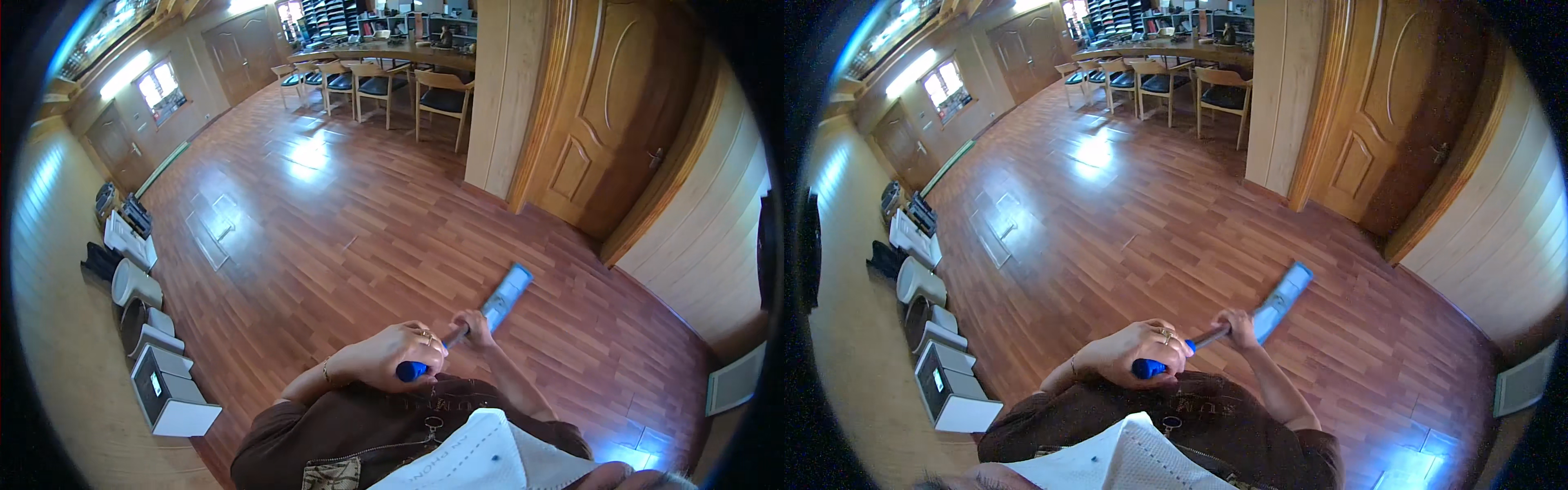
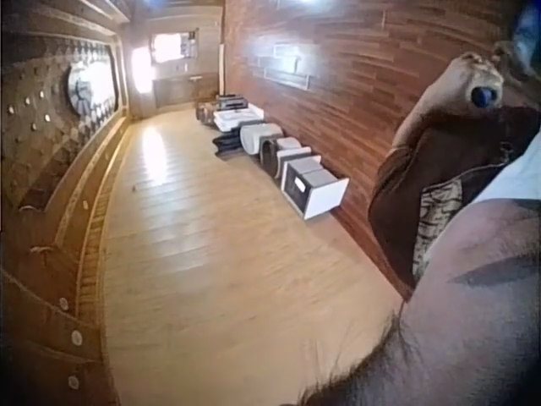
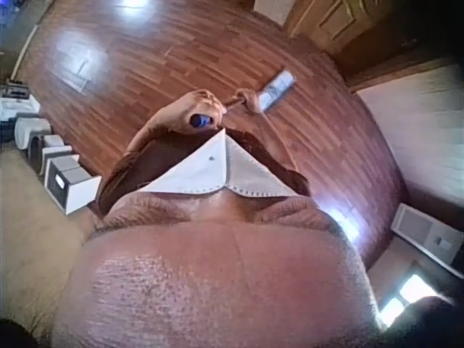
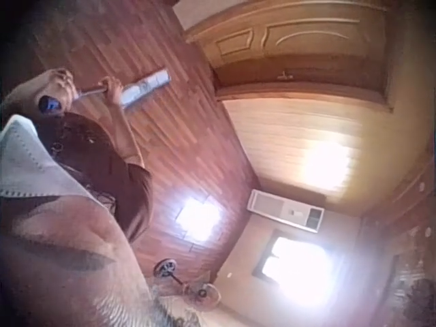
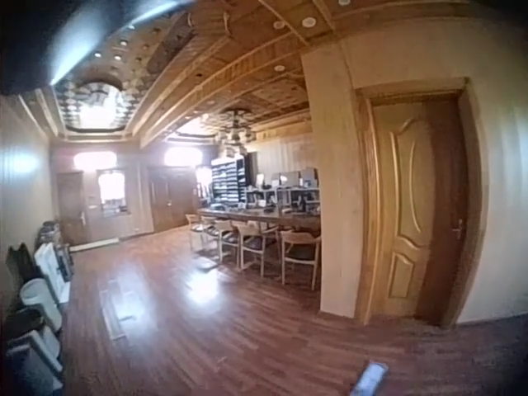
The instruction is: Mopping the wooden floor of an office room using a flat mop.
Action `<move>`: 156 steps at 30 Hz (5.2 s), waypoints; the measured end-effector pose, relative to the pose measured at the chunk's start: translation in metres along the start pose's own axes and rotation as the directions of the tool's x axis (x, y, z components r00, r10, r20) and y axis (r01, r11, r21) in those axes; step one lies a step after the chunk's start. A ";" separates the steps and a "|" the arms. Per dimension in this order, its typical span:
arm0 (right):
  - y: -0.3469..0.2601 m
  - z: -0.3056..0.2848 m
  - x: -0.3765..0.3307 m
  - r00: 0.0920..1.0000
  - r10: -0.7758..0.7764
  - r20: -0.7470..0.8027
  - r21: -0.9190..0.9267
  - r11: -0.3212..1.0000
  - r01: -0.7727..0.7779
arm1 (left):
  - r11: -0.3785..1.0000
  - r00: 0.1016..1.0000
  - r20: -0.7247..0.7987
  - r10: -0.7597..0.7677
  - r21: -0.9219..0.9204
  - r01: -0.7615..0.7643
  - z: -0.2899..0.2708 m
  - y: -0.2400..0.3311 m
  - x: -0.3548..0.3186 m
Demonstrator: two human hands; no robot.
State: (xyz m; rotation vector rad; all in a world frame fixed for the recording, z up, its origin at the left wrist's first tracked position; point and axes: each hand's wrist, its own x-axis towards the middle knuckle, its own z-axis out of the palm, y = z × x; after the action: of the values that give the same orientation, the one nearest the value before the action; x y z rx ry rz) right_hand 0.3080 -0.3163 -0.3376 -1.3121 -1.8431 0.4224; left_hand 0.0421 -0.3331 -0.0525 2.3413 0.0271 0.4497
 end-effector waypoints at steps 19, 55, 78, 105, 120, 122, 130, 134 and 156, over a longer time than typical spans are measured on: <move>-0.022 0.002 0.095 0.977 -0.152 -0.151 0.181 0.967 0.179 | 0.745 0.759 -0.584 -0.287 0.362 0.560 0.071 -0.149 0.047; -0.168 -0.217 0.022 0.305 -0.124 -0.944 -0.217 0.931 -0.293 | 0.998 0.985 0.169 -0.044 -0.036 0.051 0.121 -0.339 0.177; -0.126 0.001 0.251 0.989 0.114 -0.090 0.526 0.849 -0.050 | 0.888 0.839 -0.354 -0.414 0.046 0.457 -0.070 -0.575 -0.023; -0.161 0.086 0.194 0.987 0.076 0.139 0.737 0.658 -0.155 | 0.695 0.663 -0.522 -0.536 0.173 0.698 -0.033 -0.522 -0.234; -0.370 0.001 -0.017 0.863 0.354 -0.361 0.347 0.910 -0.228 | 0.996 0.998 -0.063 -0.030 0.087 0.036 0.129 -0.352 -0.106; -0.397 -0.005 -0.035 0.856 0.258 -0.447 0.163 0.965 -0.206 | 0.997 0.998 -0.032 0.052 0.060 -0.050 0.149 -0.323 -0.105; -0.507 -0.024 -0.099 0.843 -0.168 -0.511 -0.536 0.829 -0.160 | 0.975 0.815 0.551 0.179 -0.210 -0.072 0.189 -0.169 -0.067; -0.524 -0.030 -0.152 0.833 -0.338 -0.439 -0.672 0.739 -0.055 | 0.943 0.800 0.500 0.331 -0.141 -0.302 0.215 -0.130 -0.095; -0.508 0.173 0.044 0.772 -0.290 -0.566 -0.029 0.943 0.332 | 0.959 0.984 0.007 -0.178 0.223 0.172 0.021 -0.254 -0.335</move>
State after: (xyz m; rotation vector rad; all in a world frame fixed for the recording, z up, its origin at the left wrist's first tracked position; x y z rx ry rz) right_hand -0.1483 -0.4499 -0.0850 -0.9183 -1.4741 -0.0834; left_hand -0.2376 -0.2126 -0.3431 2.5360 0.2842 0.3416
